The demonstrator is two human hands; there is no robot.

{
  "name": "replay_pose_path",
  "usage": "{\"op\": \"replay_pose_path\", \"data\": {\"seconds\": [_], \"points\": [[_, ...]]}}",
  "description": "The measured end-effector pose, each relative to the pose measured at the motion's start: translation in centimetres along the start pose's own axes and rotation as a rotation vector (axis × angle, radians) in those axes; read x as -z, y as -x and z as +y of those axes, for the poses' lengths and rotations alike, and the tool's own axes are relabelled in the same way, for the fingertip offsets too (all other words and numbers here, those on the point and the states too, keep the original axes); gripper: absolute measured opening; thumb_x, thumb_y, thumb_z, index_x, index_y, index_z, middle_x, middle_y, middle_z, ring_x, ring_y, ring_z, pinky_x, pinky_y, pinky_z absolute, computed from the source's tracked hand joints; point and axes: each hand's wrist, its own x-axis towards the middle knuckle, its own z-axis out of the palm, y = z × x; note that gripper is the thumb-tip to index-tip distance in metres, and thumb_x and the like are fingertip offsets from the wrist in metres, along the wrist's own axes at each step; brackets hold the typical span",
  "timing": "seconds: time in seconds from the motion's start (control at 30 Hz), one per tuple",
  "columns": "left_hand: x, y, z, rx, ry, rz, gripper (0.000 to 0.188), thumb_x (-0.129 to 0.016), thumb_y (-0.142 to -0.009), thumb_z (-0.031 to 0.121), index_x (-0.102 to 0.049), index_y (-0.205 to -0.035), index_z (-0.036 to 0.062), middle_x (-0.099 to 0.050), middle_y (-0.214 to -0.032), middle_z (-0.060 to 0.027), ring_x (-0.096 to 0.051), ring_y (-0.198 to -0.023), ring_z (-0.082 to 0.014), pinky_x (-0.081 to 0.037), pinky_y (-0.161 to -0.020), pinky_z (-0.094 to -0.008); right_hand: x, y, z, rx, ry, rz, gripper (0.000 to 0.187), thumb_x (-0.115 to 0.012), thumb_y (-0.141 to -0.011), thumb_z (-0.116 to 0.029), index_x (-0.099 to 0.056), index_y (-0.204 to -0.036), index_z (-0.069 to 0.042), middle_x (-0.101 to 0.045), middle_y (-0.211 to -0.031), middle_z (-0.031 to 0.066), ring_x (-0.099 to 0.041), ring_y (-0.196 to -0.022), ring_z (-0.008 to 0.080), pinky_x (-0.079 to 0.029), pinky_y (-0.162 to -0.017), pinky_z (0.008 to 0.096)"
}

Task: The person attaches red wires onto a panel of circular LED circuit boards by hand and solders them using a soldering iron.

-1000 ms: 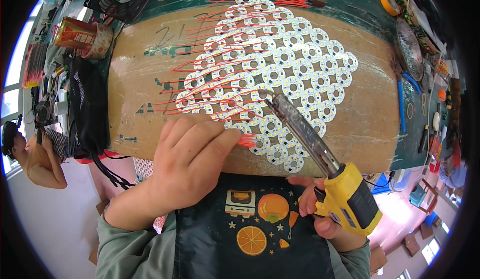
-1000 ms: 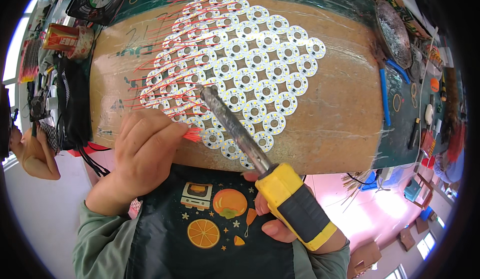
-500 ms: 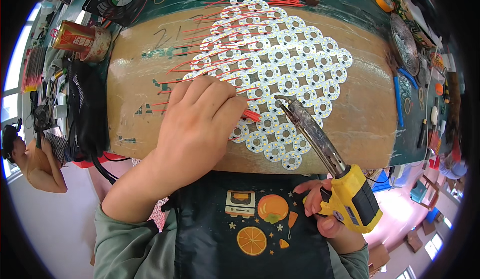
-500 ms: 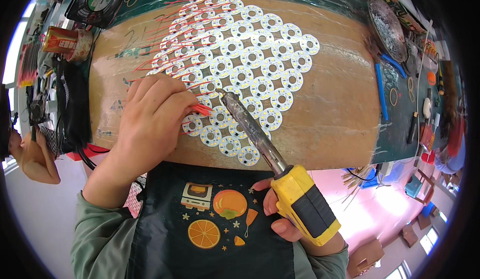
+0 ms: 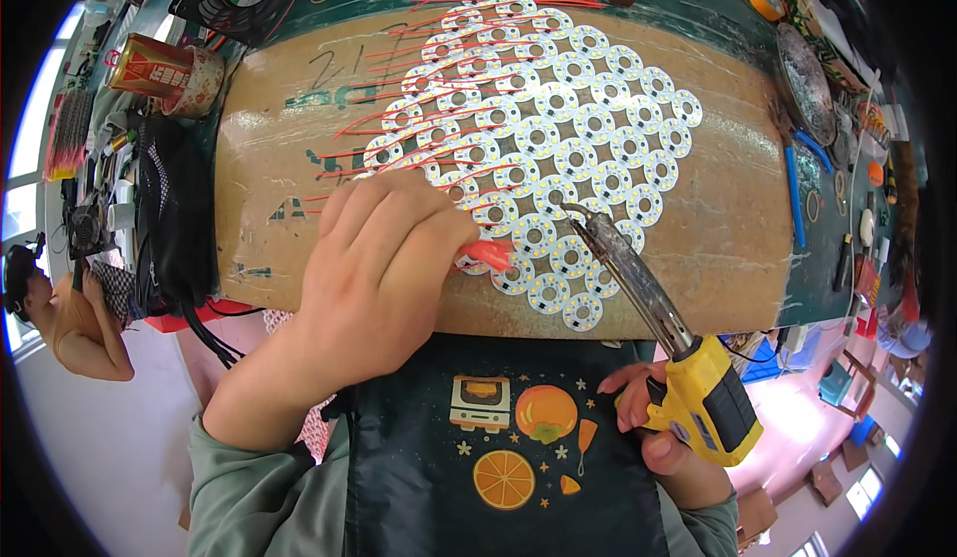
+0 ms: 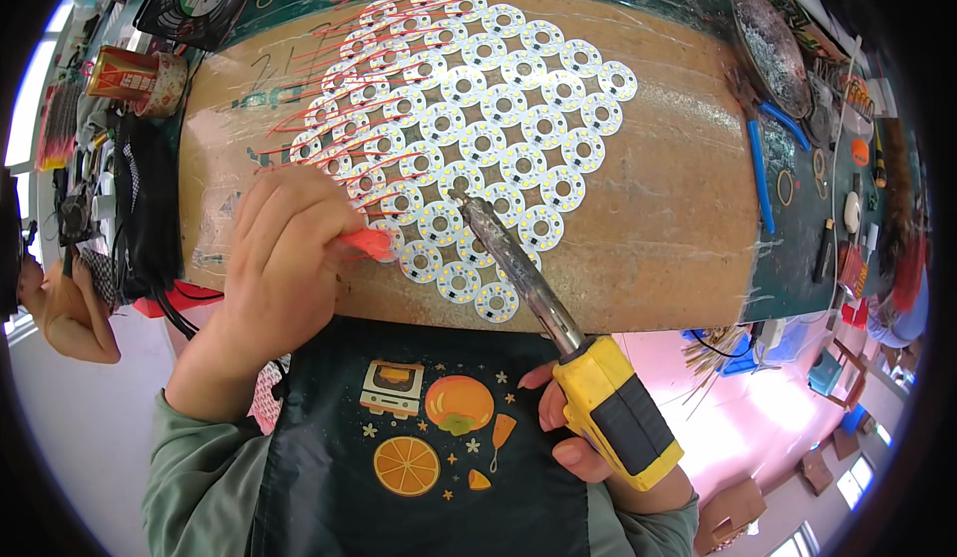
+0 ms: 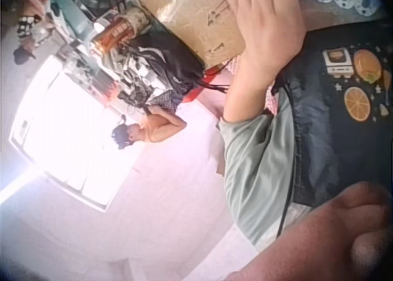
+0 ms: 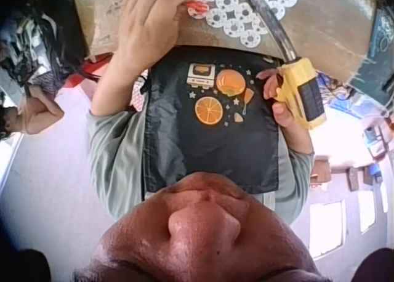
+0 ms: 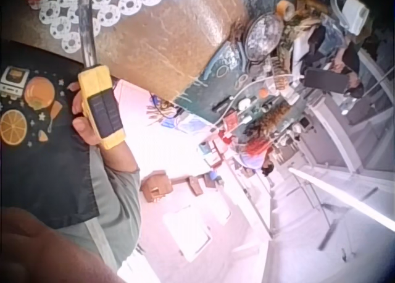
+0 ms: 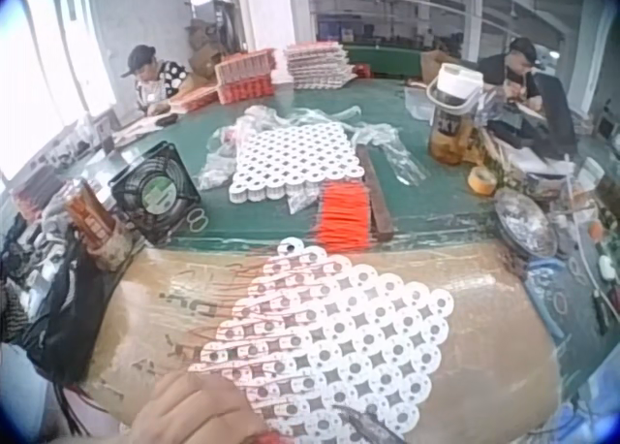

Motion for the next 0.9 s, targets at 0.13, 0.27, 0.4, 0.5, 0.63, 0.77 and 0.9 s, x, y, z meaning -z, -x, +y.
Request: {"op": "replay_pose_path", "data": {"seconds": [0.13, 0.27, 0.4, 0.5, 0.63, 0.77, 0.9], "points": [[0.6, 0.7, 0.4, -0.020, 0.010, -0.007, 0.028, -0.068, -0.075, 0.007, -0.070, -0.102, 0.0044, -0.067, -0.102, -0.0086, -0.065, -0.098, -0.0293, -0.049, -0.084, -0.0415, 0.4, 0.6, 0.6, 0.020, 0.052, 0.002, 0.037, -0.081, -0.087, -0.037, -0.057, -0.096, -0.009, -0.059, -0.082, 0.0038, -0.060, -0.080, 0.0188, -0.052, -0.097, 0.0490], [0.6, 0.8, 0.5, 0.018, -0.032, -0.021, 0.028, -0.073, -0.070, 0.004, -0.071, -0.099, 0.0072, -0.066, -0.099, -0.0068, -0.065, -0.096, -0.0286, -0.050, -0.081, -0.0403, 0.7, 0.6, 1.1, 0.072, 0.060, 0.024, 0.036, -0.082, -0.087, -0.034, -0.061, -0.096, -0.006, -0.060, -0.079, 0.0048, -0.061, -0.075, 0.0202, -0.056, -0.089, 0.0462], [0.3, 0.2, -0.1, -0.028, 0.089, -0.111, 0.030, -0.076, -0.067, 0.002, -0.072, -0.096, 0.0099, -0.066, -0.099, -0.0054, -0.065, -0.096, -0.0279, -0.050, -0.081, -0.0395, 0.3, 0.3, 0.6, 0.093, 0.165, -0.058, 0.060, -0.079, -0.089, -0.048, -0.053, -0.124, -0.006, -0.058, -0.080, 0.0007, -0.061, -0.072, 0.0174, -0.056, -0.084, 0.0433], [0.5, -0.2, -0.7, -0.060, 0.119, -0.200, 0.027, -0.075, -0.070, 0.006, -0.072, -0.096, 0.0100, -0.066, -0.101, -0.0050, -0.065, -0.099, -0.0278, -0.049, -0.084, -0.0399, -0.1, 0.3, 0.4, 0.055, 0.099, 0.032, 0.036, -0.081, -0.089, -0.034, -0.064, -0.095, -0.003, -0.060, -0.078, 0.0053, -0.061, -0.073, 0.0210, -0.057, -0.082, 0.0438], [0.6, -0.4, -1.3, -0.110, 0.109, -0.230, 0.025, -0.074, -0.072, 0.010, -0.071, -0.097, 0.0101, -0.066, -0.105, -0.0052, -0.065, -0.102, -0.0283, -0.049, -0.088, -0.0405, 0.9, 0.8, 1.6, 0.126, 0.205, -0.102, 0.087, -0.076, -0.090, -0.060, -0.041, -0.151, -0.009, -0.054, -0.081, -0.0034, -0.060, -0.070, 0.0139, -0.053, -0.083, 0.0418], [0.5, -0.4, -1.1, -0.141, 0.050, -0.252, 0.024, -0.073, -0.074, 0.011, -0.070, -0.098, 0.0079, -0.065, -0.108, -0.0073, -0.065, -0.106, -0.0302, -0.050, -0.089, -0.0418, 0.8, 0.7, 1.6, 0.129, 0.206, -0.088, 0.087, -0.076, -0.090, -0.060, -0.041, -0.151, -0.008, -0.054, -0.080, -0.0037, -0.060, -0.068, 0.0136, -0.054, -0.081, 0.0412], [0.1, 0.1, -1.1, -0.115, 0.091, -0.187, 0.023, -0.074, -0.074, 0.009, -0.068, -0.097, 0.0052, -0.065, -0.110, -0.0095, -0.064, -0.109, -0.0326, -0.051, -0.091, -0.0434, 0.7, 0.8, 1.7, 0.123, 0.185, -0.073, 0.088, -0.076, -0.090, -0.060, -0.041, -0.152, -0.008, -0.054, -0.080, -0.0040, -0.059, -0.068, 0.0133, -0.054, -0.081, 0.0411]]}}
